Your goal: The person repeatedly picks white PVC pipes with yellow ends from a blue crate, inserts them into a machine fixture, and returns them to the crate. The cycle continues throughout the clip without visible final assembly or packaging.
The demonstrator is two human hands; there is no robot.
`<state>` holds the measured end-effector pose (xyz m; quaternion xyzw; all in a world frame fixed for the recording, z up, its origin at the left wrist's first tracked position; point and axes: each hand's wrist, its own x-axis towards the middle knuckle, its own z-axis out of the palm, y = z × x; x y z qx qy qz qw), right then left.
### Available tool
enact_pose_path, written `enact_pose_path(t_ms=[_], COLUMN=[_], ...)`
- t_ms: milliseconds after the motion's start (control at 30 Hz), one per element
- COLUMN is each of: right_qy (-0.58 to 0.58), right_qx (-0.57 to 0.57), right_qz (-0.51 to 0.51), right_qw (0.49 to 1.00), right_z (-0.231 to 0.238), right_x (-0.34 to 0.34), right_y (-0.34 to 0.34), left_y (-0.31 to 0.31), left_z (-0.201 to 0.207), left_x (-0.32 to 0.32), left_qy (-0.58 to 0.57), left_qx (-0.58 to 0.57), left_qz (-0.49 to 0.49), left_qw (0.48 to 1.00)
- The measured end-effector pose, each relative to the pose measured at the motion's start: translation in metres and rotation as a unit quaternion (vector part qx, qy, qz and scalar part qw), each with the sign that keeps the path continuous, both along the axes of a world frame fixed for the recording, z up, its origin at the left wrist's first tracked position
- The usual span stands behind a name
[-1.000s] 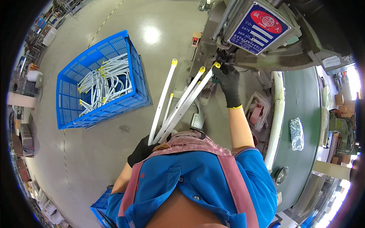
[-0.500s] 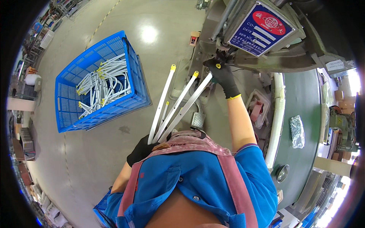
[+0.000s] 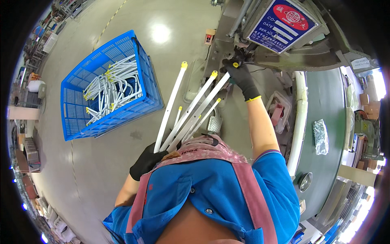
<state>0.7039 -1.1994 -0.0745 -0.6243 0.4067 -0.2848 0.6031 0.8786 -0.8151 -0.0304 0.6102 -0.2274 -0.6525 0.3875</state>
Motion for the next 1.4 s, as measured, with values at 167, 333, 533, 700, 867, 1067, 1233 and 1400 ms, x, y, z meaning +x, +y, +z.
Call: enact_pose_path(t_ms=[167, 333, 533, 700, 867, 1067, 1233, 1400], right_qy=[0.019, -0.002, 0.025, 0.049, 0.087, 0.060, 0.072, 0.041], right_qx=[0.014, 0.024, 0.033, 0.005, -0.192, -0.087, 0.062, 0.104], right_qz=[-0.024, -0.003, 0.010, -0.011, -0.059, -0.107, -0.098, -0.095], right_qw=[0.999, 1.000, 0.999, 0.999, 0.976, 0.989, 0.991, 0.989], right_z=[0.005, -0.019, -0.030, -0.028, -0.054, -0.106, -0.124, -0.120], right_x=[-0.002, 0.002, -0.002, 0.000, -0.015, -0.056, -0.086, -0.081], right_y=[0.009, 0.002, 0.002, 0.007, 0.026, 0.102, 0.125, 0.118], left_y=[-0.018, -0.020, -0.031, -0.037, -0.031, -0.022, -0.017, -0.015], left_z=[0.005, 0.013, 0.017, 0.023, 0.017, -0.005, -0.012, -0.011], left_x=[-0.009, -0.009, -0.006, 0.000, 0.001, 0.004, 0.007, 0.008], left_qy=[0.007, -0.051, -0.009, -0.027, -0.026, -0.006, 0.022, -0.020], left_qx=[0.015, 0.056, -0.035, 0.010, -0.001, -0.026, -0.020, -0.028], left_qz=[0.050, 0.026, 0.055, -0.018, 0.014, 0.032, 0.035, 0.025], left_qw=[0.999, 0.997, 0.998, 0.999, 1.000, 0.999, 0.999, 0.999])
